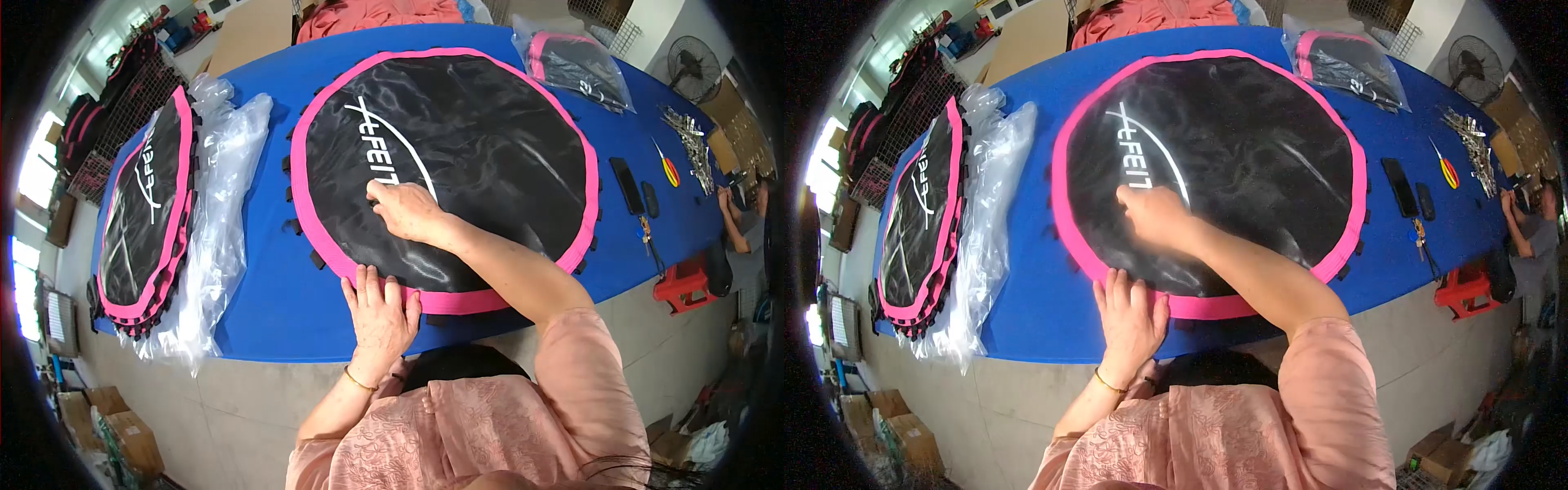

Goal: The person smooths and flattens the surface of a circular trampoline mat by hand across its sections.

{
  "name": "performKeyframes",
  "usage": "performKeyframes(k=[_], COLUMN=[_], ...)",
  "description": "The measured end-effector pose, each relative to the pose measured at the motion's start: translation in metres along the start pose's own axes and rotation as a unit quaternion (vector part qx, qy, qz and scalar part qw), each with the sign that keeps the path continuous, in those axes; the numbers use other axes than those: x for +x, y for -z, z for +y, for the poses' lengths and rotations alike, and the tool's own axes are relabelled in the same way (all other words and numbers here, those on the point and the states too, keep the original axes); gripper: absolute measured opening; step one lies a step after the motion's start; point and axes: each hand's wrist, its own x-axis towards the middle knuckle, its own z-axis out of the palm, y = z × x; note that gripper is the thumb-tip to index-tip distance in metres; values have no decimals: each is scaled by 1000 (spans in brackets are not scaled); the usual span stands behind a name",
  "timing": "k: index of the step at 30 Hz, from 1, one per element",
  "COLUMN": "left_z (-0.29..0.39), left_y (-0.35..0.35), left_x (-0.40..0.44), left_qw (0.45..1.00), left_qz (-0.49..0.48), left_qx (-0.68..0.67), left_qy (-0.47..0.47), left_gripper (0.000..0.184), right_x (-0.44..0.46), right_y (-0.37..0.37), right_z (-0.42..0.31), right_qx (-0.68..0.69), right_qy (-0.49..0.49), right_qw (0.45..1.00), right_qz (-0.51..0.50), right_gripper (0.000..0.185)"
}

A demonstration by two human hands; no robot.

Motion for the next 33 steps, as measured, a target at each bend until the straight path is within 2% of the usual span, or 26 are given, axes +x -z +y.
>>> performKeyframes(k=[4,8,10,13,16,18,23,26,33], left_z=[-1,-2,-2,-1,-2,-3,-1,-1,-2], left_y=[0,-1,-2,-3,-2,-3,-2,-2,-6], left_x=[-1,0,-1,0,0,-1,0,2,-1], left_qw=[1000,1000,1000,1000,1000,1000,1000,1000,1000], left_qz=[-2,-6,-1,1,-1,2,10,7,20], left_qx=[-1,-5,-4,0,5,7,8,6,14], left_qy=[2,1,-1,-3,-5,-6,-7,-7,-6], left_gripper=[49,49,49,49,49,49,47,45,45], right_x=[-19,-33,-34,-37,-47,-57,-68,-58,-13], right_y=[10,19,25,29,29,27,24,20,-2], right_z=[0,22,35,41,32,22,10,6,-21], right_qx=[13,-7,-20,-21,-19,-4,24,31,16], right_qy=[46,68,30,8,32,63,72,79,66], right_qw=[998,998,999,999,998,998,997,996,996], right_qz=[-50,3,34,45,47,10,-13,-5,-63], right_gripper=[22,24,22,21,20,20,22,22,21])
